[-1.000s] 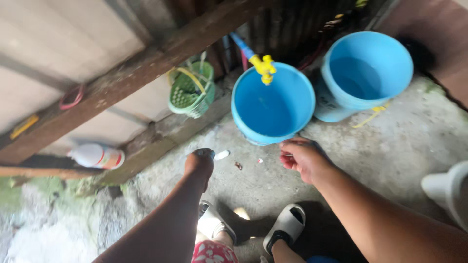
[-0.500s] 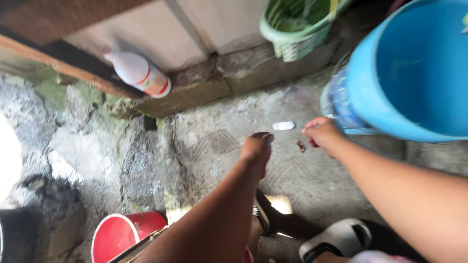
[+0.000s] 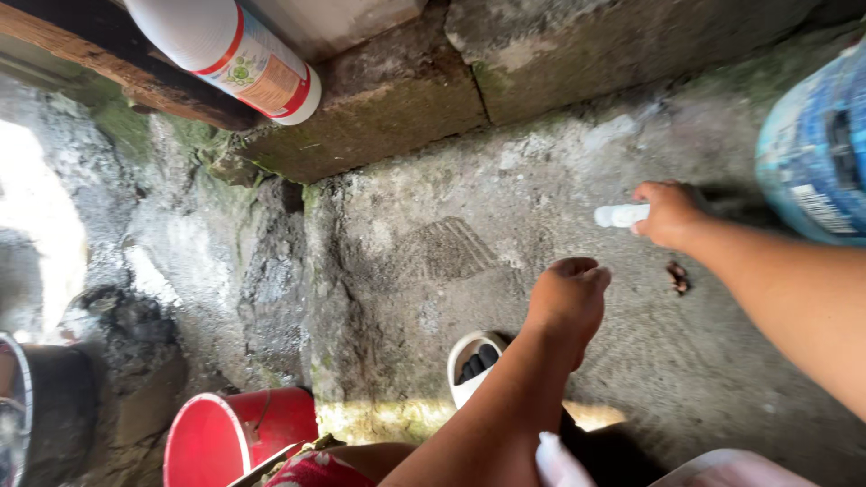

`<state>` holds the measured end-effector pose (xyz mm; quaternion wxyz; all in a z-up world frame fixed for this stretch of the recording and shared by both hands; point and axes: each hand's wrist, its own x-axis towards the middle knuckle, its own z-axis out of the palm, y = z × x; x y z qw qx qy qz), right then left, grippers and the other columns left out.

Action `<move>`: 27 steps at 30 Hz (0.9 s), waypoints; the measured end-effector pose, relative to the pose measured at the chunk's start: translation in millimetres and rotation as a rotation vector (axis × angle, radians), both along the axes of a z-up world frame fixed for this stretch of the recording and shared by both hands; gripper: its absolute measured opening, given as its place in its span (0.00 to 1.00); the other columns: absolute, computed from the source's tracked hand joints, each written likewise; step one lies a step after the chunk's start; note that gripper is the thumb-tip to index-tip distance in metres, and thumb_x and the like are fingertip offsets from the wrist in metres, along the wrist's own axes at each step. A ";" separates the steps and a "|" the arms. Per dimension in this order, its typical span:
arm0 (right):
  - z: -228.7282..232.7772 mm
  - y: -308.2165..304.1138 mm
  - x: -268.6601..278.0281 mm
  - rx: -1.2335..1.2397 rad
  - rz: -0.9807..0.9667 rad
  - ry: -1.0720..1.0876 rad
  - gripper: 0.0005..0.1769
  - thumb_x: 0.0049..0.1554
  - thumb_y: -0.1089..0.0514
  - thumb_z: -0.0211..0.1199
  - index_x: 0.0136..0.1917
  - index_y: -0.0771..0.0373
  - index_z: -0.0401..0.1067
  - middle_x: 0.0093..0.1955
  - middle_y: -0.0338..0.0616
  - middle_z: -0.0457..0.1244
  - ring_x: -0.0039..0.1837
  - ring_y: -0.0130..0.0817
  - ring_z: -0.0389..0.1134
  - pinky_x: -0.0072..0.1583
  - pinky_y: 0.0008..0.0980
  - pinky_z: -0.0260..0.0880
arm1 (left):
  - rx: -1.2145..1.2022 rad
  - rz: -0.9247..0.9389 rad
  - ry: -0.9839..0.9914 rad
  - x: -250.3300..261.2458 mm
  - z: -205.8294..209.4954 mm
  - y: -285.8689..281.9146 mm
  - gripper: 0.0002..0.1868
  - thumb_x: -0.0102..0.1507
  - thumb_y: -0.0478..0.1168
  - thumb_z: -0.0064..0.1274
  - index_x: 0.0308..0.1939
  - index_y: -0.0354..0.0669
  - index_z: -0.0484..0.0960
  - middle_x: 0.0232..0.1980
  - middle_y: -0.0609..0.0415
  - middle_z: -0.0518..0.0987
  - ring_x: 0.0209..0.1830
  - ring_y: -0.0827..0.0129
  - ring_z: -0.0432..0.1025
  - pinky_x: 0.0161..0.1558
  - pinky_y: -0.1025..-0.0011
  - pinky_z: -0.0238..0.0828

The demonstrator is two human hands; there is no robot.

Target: The person pours water into a bucket, mixes in a cleaning liquid, and uses a dipper to pour the soapy water into a toilet bowl.

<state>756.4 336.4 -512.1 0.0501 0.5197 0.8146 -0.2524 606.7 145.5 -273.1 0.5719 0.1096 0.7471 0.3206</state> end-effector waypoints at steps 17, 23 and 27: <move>58.0 -21.3 -17.2 0.043 0.125 -0.134 0.33 0.44 0.49 0.80 0.59 0.57 0.71 0.62 0.44 0.63 0.68 0.48 0.63 0.67 0.46 0.66 | -0.050 -0.046 -0.069 -4.3 -25.1 11.9 0.18 0.65 0.46 0.55 0.55 0.40 0.83 0.41 0.51 0.81 0.35 0.70 0.71 0.38 0.67 0.69; 33.6 -8.8 -9.3 0.088 0.138 0.011 0.28 0.41 0.53 0.81 0.52 0.60 0.74 0.55 0.49 0.66 0.61 0.52 0.67 0.60 0.48 0.69 | -0.094 -0.164 0.060 -23.0 -73.0 30.8 0.18 0.63 0.45 0.54 0.56 0.46 0.84 0.37 0.49 0.81 0.30 0.62 0.71 0.32 0.60 0.67; 29.9 -9.6 -8.1 0.141 0.188 0.084 0.27 0.37 0.52 0.82 0.46 0.61 0.74 0.53 0.50 0.67 0.59 0.53 0.68 0.60 0.48 0.70 | -0.003 -0.293 0.288 -28.0 -135.7 64.9 0.19 0.62 0.44 0.56 0.57 0.47 0.83 0.47 0.47 0.85 0.43 0.59 0.80 0.45 0.63 0.76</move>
